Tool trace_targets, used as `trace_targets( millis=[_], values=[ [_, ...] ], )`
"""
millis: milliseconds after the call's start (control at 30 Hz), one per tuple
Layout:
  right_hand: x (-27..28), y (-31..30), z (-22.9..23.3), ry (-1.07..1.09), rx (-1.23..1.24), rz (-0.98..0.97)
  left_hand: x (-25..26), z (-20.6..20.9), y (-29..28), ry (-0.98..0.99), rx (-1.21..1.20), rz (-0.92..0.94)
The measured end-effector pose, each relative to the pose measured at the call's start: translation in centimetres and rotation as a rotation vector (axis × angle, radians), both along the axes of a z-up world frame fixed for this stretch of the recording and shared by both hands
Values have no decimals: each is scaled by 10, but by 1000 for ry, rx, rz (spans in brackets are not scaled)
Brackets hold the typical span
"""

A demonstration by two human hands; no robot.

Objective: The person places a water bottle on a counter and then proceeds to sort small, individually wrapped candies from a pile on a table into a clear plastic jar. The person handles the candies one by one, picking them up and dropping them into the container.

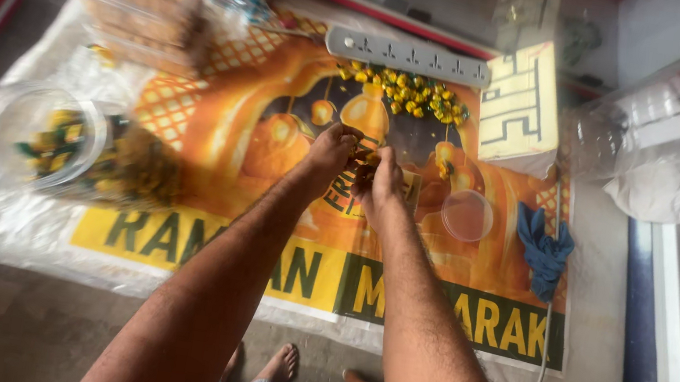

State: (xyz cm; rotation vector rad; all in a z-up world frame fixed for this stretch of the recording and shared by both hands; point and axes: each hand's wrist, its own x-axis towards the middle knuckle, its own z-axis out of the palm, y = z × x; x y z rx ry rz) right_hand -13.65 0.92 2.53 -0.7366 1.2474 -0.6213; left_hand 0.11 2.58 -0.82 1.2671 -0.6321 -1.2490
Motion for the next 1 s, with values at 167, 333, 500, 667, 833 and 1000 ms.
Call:
trace_targets(
  millis=[167,333,500,667,833,1000],
  values=[
    [40,33,79,-171,-225,156,39,59,31,200,-51,122],
    [84,72,151,-231,-363,240,87,131,70,349,-30,213],
    [125,114,204,-229,-346,230,117,183,106,428,41,301],
    [164,165,237,-14,-496,295,133,200,141,529,-120,272],
    [192,218,270,605,-995,466,161,207,171,672,6,301],
    [217,254,300,839,-1294,545,180,209,187,830,-174,290]
  ],
)
